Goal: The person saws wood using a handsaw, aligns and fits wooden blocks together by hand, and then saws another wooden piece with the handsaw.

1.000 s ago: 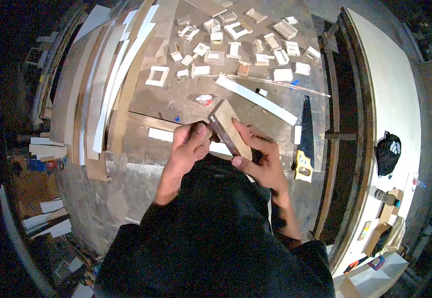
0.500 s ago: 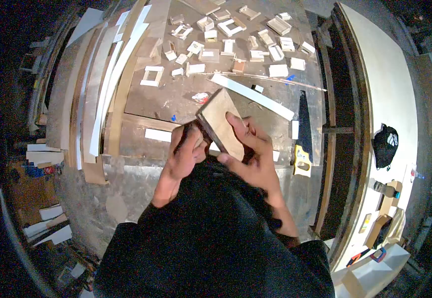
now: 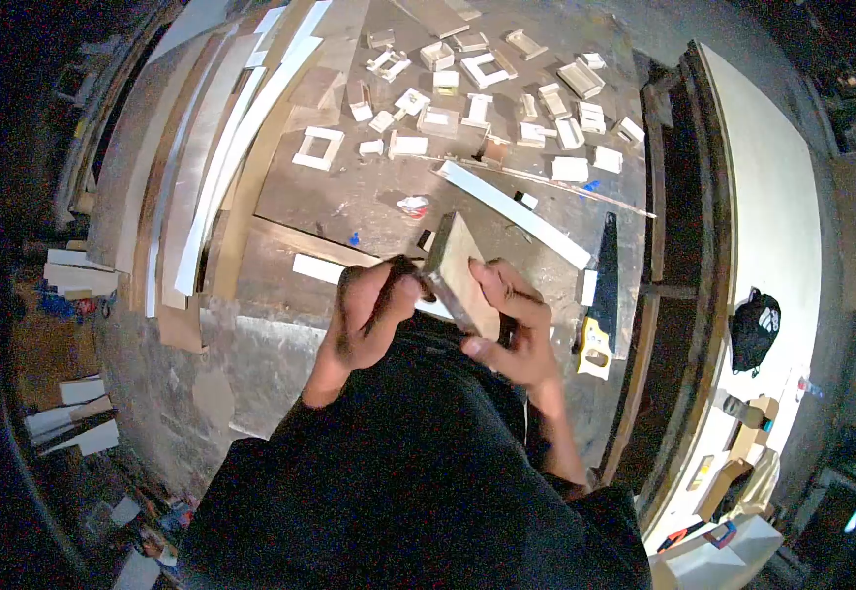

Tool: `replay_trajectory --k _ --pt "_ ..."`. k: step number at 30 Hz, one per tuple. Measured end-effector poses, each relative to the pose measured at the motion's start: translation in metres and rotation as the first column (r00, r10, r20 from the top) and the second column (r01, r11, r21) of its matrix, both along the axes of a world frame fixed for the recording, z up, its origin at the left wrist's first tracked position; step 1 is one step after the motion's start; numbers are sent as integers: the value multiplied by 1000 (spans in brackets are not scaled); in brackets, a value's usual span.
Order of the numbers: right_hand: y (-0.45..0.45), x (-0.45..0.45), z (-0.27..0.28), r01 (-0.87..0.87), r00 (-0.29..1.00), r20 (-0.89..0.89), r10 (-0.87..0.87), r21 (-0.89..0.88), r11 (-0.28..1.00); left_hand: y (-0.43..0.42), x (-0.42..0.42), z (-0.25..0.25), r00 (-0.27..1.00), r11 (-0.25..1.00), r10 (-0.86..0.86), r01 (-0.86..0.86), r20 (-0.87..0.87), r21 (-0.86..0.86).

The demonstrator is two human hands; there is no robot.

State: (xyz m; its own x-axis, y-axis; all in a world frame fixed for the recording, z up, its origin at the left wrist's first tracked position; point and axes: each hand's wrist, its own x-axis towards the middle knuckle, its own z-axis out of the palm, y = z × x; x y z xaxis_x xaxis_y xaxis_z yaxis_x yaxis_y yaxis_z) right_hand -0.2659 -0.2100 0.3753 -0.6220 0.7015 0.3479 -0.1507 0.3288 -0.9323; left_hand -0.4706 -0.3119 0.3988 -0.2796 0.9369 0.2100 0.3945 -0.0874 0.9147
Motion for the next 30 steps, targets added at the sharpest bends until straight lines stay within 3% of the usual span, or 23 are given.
replay_trajectory --k 2,3,4,6,8,10,12,13,14,16,18,20,22,25,26,27,30 --pt "9 -3 -7 -11 994 106 17 -64 998 1 -4 25 961 984 -169 176 218 -15" --pt "16 -1 -13 5 924 383 28 -86 996 4 -3 32 973 980 -178 161 149 119" --pt "16 3 -19 4 923 385 29 -87 996 5 -4 34 972 980 -177 160 152 119" --pt "12 8 -23 125 991 105 -85 -479 869 6 -8 36 993 994 -90 95 -74 61" --pt "5 17 -17 100 994 79 -69 -508 856 7 -10 30 994 998 -70 69 -86 -5" --pt "-1 18 4 -148 988 -35 149 -462 875 12 -9 25 980 984 -156 144 -123 -108" --pt "-8 1 22 -21 997 65 51 -406 914 18 2 29 975 981 -192 193 -114 1" --pt "-3 -5 25 10 997 70 26 -467 884 19 3 27 972 982 -181 187 -148 24" --pt "0 -2 25 4 994 106 39 -379 925 21 4 24 969 983 -165 177 -182 50" --pt "-5 1 27 -5 989 138 47 -288 958 23 -13 24 978 996 -54 39 -202 -76" --pt "-15 0 37 12 997 71 11 -326 945 25 -12 28 972 994 -107 101 -209 -37" --pt "-8 -6 50 112 990 137 -45 -532 840 23 5 30 972 979 -176 189 -154 79" --pt "-7 2 42 45 996 85 -10 -424 905 24 3 38 971 977 -211 214 -110 13" --pt "-10 10 34 8 996 87 24 -348 937 23 -1 56 993 997 -60 65 -98 52" --pt "-11 12 32 3 995 95 31 -337 942 17 -5 54 970 984 -172 177 -171 18" --pt "-2 8 31 75 984 177 -13 -344 936 12 6 52 969 980 -185 195 -166 42" --pt "-1 14 31 114 993 57 -99 -496 861 8 8 55 966 985 -143 160 -216 64"
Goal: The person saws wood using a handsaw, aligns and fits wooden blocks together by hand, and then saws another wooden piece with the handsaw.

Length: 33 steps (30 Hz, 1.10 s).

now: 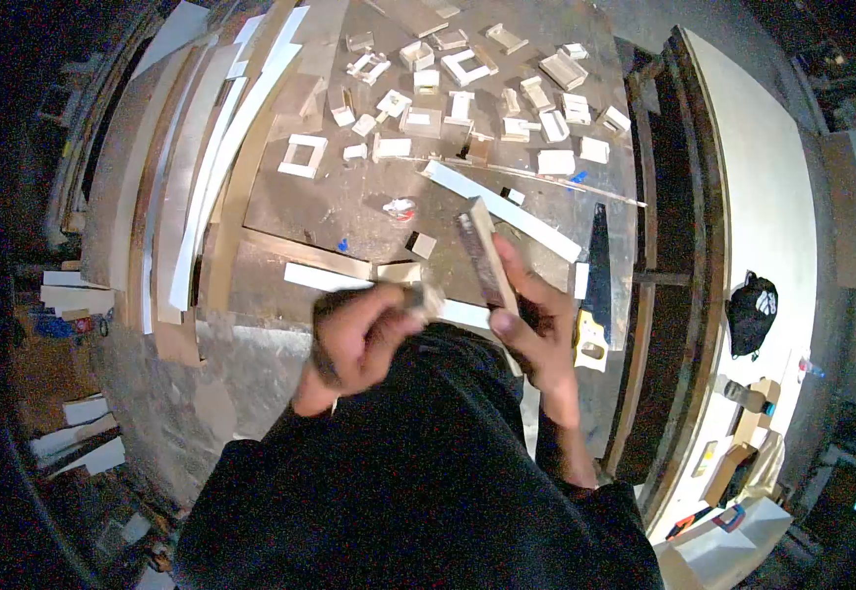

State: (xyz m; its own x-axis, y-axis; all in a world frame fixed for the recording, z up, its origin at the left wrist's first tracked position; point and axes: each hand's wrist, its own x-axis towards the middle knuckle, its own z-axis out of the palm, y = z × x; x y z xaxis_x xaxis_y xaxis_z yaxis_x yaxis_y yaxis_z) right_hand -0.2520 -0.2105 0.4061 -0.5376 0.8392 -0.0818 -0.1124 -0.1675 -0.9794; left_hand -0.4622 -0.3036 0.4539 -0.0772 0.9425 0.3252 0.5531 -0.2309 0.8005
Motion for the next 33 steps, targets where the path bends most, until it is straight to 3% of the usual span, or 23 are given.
replay_trajectory --k 2,4,5,6,9,12,14,17,19,24,27,28,30,31,33 --pt "-2 12 4 -61 996 -66 55 -80 995 1 -3 -2 989 995 98 -94 108 -36" --pt "-4 18 6 -152 978 -162 131 -129 980 -1 -1 5 996 996 74 -71 57 -61" --pt "-8 18 5 -204 956 -244 161 -161 966 -2 2 6 997 997 72 -73 40 9" --pt "-12 17 7 -240 937 -304 175 -193 951 -2 3 6 997 994 72 -73 21 76" --pt "-21 9 17 -302 891 -427 154 -304 903 -4 3 9 999 997 53 -52 -8 59" --pt "-25 12 16 -234 912 -399 97 -310 922 -7 9 9 999 998 36 -36 8 52" --pt "-23 21 9 -291 930 -306 201 -285 913 -7 16 8 1000 999 17 -18 20 42" --pt "-26 10 2 -113 989 -108 102 -103 988 -1 23 9 997 998 45 -43 56 -42" --pt "-25 10 8 -90 995 33 89 32 995 7 18 -4 992 987 67 -50 107 -154" --pt "-13 16 1 -88 996 -14 87 -82 993 10 34 -23 959 989 -91 119 269 -92" --pt "-12 23 -5 -102 993 -57 100 -23 995 14 27 -22 913 938 -75 200 401 -282" --pt "-12 28 -8 -125 990 -64 123 -14 992 12 35 -22 805 936 -34 234 592 -263" --pt "-12 36 -13 -170 982 -78 170 6 985 9 33 -21 771 917 103 172 629 -361" --pt "-10 36 -14 -155 987 -40 159 76 985 11 31 -25 647 899 149 226 748 -375" --pt "-7 32 -11 -128 991 -33 132 103 986 11 32 -18 628 902 162 220 761 -372"
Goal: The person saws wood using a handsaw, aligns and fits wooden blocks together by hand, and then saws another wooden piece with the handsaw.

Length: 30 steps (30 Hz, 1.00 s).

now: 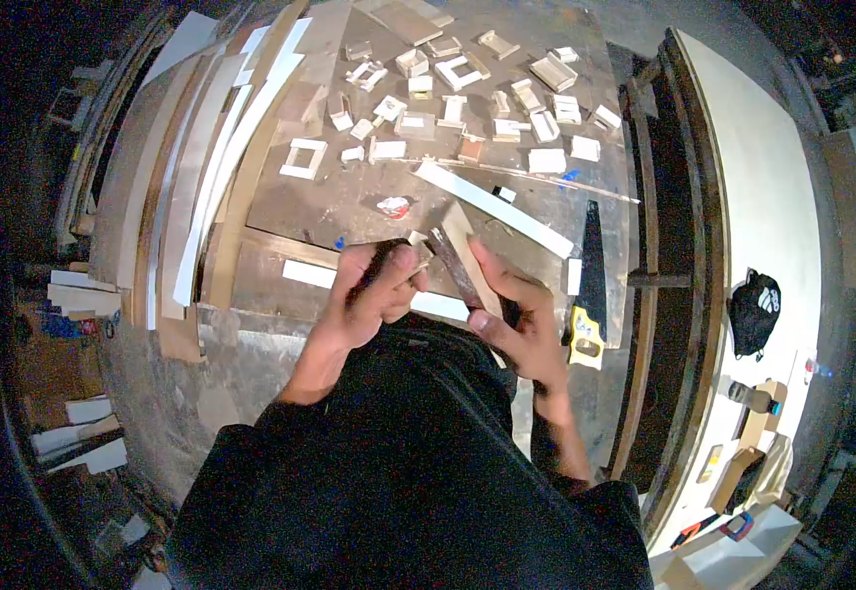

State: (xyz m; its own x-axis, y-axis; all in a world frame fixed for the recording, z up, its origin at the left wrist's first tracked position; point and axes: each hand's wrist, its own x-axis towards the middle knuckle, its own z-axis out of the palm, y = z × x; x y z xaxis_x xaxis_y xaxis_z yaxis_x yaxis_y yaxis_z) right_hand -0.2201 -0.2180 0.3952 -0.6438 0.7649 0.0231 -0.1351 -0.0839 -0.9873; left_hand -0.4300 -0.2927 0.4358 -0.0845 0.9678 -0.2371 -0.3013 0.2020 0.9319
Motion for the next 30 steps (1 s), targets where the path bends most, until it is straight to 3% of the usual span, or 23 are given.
replay_trajectory --k 2,5,6,9,11,12,13,15,16,17,19,20,22,25,27,30 --pt "1 -5 8 4 999 -45 -7 -59 998 -1 7 7 999 999 43 -43 -6 16" --pt "5 -8 15 13 994 -106 -20 -69 998 5 -6 13 978 997 -3 20 208 -79" --pt "8 -4 11 -19 997 -78 19 -4 1000 7 -4 13 979 997 7 9 203 -74" --pt "10 3 5 -55 998 -37 56 47 997 8 6 9 927 975 172 -113 332 -191" --pt "12 -2 29 -29 996 -89 24 -56 998 3 14 -5 978 995 -37 55 205 -81" --pt "13 -3 39 -22 994 -111 12 -92 996 4 20 -2 979 996 13 6 205 -91" --pt "10 3 33 -17 994 -108 6 -99 995 6 15 -5 996 999 26 -23 90 -38" --pt "13 7 22 -74 996 -47 78 84 994 11 1 9 973 993 112 -105 203 -46" --pt "15 6 21 -82 996 -29 84 52 995 10 1 8 993 996 88 -86 84 -30" --pt "16 5 18 -90 996 -12 90 21 996 10 3 9 992 995 96 -93 81 -34" --pt "18 -4 22 -22 991 -131 6 -119 993 10 16 14 999 999 14 -15 -40 -40" --pt "19 -2 25 -37 993 -113 21 -136 990 11 17 17 988 996 61 -51 -141 77" --pt "20 3 32 -65 996 -77 52 -170 983 14 11 26 989 995 84 -77 -121 58" --pt "27 19 16 -118 993 7 118 -47 992 12 3 23 973 983 179 -169 -145 77" --pt "23 24 -1 -8 996 -85 -8 -188 982 8 -1 22 960 970 240 -229 -147 85" --pt "27 28 0 18 988 -148 -45 -182 983 7 0 25 956 975 212 -194 -204 105"
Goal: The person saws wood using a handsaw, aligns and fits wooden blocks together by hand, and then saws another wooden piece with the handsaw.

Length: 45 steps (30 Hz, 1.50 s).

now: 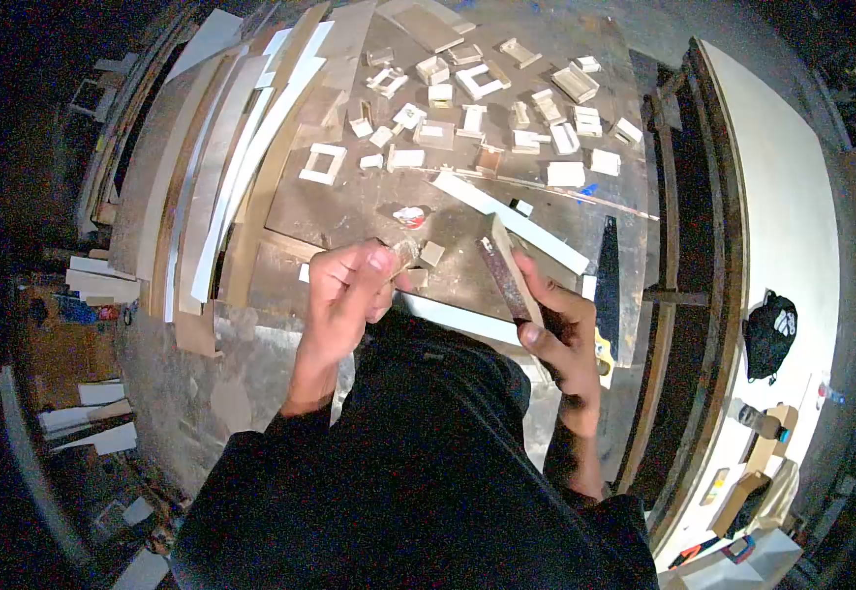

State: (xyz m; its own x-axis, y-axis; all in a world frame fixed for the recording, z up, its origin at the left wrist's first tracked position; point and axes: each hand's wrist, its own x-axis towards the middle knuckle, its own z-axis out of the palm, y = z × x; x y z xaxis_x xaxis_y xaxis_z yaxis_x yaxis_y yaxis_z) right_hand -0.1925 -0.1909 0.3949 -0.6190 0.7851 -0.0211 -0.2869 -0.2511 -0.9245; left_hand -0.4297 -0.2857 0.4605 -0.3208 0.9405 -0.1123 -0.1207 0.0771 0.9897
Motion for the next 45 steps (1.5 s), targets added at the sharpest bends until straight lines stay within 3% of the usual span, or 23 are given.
replay_trajectory --k 3,4,5,6,7,9,11,12,14,16,18,21,24,28,31,33,35,37,38,39,40,42,45 --pt "-4 -8 16 -100 994 -47 101 21 995 4 4 2 998 1000 -16 17 -58 13" --pt "-6 -18 12 -109 986 -109 129 169 980 7 13 -2 972 994 23 4 -233 111" --pt "-6 -23 14 -106 986 -108 125 165 981 5 20 -5 916 979 77 6 -393 205" --pt "-5 -29 20 -112 990 -71 118 87 990 2 22 12 912 997 -36 59 -408 46" --pt "-4 -31 26 -117 993 -30 117 9 993 1 20 11 915 997 -39 60 -402 40" --pt "-7 -27 31 -114 993 33 113 57 992 5 10 13 962 1000 9 -12 -274 -8" --pt "-7 -16 25 -126 988 119 102 217 968 8 13 3 924 995 64 -30 -378 94" --pt "-1 -11 9 -149 988 71 137 196 969 12 18 7 904 995 25 19 -426 100" --pt "2 -25 40 -126 985 127 119 47 991 6 26 0 882 995 -69 95 -466 32" --pt "-11 -22 30 -22 996 83 16 62 998 6 17 0 931 999 -8 22 -366 33" --pt "1 -13 28 -263 920 349 177 217 940 4 1 6 977 993 85 -67 -195 98" --pt "-13 -13 -2 -309 887 408 219 169 936 -2 -6 21 954 988 71 -28 -291 150" --pt "-11 -11 -9 -7 1000 -4 8 96 995 1 -9 22 936 986 101 -49 -336 160" --pt "-3 -13 12 111 994 13 -112 70 991 1 -1 22 878 992 82 -26 -472 124" --pt "-5 -20 4 62 996 -85 -37 320 945 3 6 22 813 995 57 -1 -579 97" --pt "-6 -26 2 -5 999 -32 15 304 953 0 22 28 779 983 123 -12 -615 180" --pt "0 -33 7 -33 999 10 31 332 943 -5 14 26 773 996 51 4 -632 86" --pt "11 -34 12 -161 896 444 -15 357 920 -5 20 25 755 986 86 30 -650 166" --pt "9 -33 7 -107 946 323 26 236 966 -5 23 24 737 969 116 65 -666 240" --pt "7 -30 4 -118 945 324 35 239 964 -4 23 25 736 968 127 54 -665 244" --pt "3 -27 2 -54 993 115 30 206 977 -2 21 26 741 986 99 18 -664 168" --pt "-6 -19 -2 -88 996 0 89 157 984 -1 26 22 749 995 73 -7 -658 101" --pt "5 -18 1 -129 974 189 127 0 992 3 35 19 769 992 86 -6 -633 127"
